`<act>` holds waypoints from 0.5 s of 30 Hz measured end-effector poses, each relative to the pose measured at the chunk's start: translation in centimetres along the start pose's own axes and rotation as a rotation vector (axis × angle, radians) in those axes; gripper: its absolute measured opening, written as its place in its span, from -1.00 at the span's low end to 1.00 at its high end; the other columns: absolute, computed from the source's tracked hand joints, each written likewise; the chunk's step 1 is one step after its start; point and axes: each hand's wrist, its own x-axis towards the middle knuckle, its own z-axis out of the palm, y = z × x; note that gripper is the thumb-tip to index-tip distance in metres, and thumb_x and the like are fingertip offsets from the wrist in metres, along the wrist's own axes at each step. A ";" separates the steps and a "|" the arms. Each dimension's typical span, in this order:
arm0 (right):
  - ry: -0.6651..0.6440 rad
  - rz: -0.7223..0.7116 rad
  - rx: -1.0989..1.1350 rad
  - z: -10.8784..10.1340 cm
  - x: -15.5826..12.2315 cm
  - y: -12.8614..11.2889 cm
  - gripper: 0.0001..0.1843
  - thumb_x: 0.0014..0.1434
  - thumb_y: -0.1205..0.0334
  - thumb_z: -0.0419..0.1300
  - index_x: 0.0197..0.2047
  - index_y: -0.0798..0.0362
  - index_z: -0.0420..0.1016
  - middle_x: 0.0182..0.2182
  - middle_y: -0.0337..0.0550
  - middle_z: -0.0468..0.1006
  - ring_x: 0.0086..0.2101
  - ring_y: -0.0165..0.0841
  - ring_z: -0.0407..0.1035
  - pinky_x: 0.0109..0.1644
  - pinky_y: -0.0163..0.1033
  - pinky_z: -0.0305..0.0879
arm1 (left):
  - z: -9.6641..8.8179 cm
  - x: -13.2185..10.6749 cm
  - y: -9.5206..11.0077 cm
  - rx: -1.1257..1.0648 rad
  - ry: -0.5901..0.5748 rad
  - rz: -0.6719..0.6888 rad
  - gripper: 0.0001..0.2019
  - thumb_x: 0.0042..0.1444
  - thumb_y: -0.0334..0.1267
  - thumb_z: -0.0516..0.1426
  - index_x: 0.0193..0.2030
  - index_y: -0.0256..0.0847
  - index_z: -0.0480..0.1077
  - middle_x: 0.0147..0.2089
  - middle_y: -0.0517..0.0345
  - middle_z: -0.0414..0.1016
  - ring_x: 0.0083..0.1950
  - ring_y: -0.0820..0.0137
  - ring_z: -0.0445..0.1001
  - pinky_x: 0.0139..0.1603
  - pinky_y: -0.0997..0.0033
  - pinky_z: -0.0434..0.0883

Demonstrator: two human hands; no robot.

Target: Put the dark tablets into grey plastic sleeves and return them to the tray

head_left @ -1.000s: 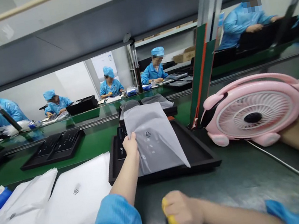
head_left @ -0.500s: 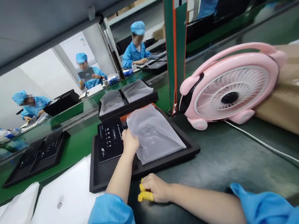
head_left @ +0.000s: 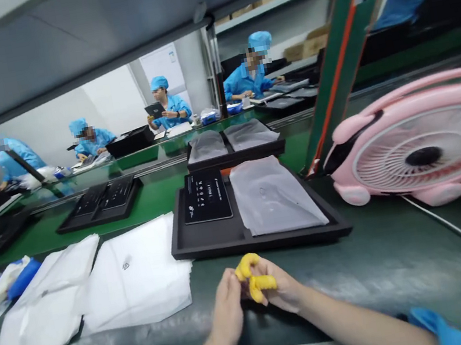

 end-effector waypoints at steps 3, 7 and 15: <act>-0.055 -0.048 0.086 1.4 -0.6 0.8 -0.65 -0.17 0.20 0.34 -0.42 0.07 0.23 -0.62 -0.39 0.33 -0.73 -0.63 0.19 -0.71 -0.58 0.07 | 1.5 -1.5 -0.4 -0.143 0.119 0.039 -0.47 0.00 0.29 -0.11 -0.33 -0.21 0.26 -0.30 0.07 0.36 -0.24 0.39 0.32 -0.18 0.42 0.30; -0.068 -0.069 0.104 2.4 -0.9 1.0 -0.70 -0.18 0.26 0.34 -0.47 0.06 0.26 -0.60 -0.38 0.35 -0.73 -0.63 0.19 -0.72 -0.57 0.06 | 1.5 -2.3 0.0 -0.192 0.064 0.149 -0.56 0.10 0.19 -0.13 -0.40 -0.20 0.17 -0.41 0.18 0.23 -0.36 0.47 0.22 -0.28 0.46 0.26; -0.161 0.094 -0.095 4.0 -0.2 1.0 -0.73 -0.13 0.06 0.31 -0.50 0.08 0.41 -0.72 -0.30 0.32 -0.76 -0.60 0.15 -0.73 -0.56 0.06 | -1.6 -2.3 -0.3 -0.310 -0.158 0.099 -0.53 0.05 0.23 -0.09 -0.51 -0.19 0.06 -0.53 0.28 0.08 -0.48 0.53 0.07 -0.44 0.50 0.13</act>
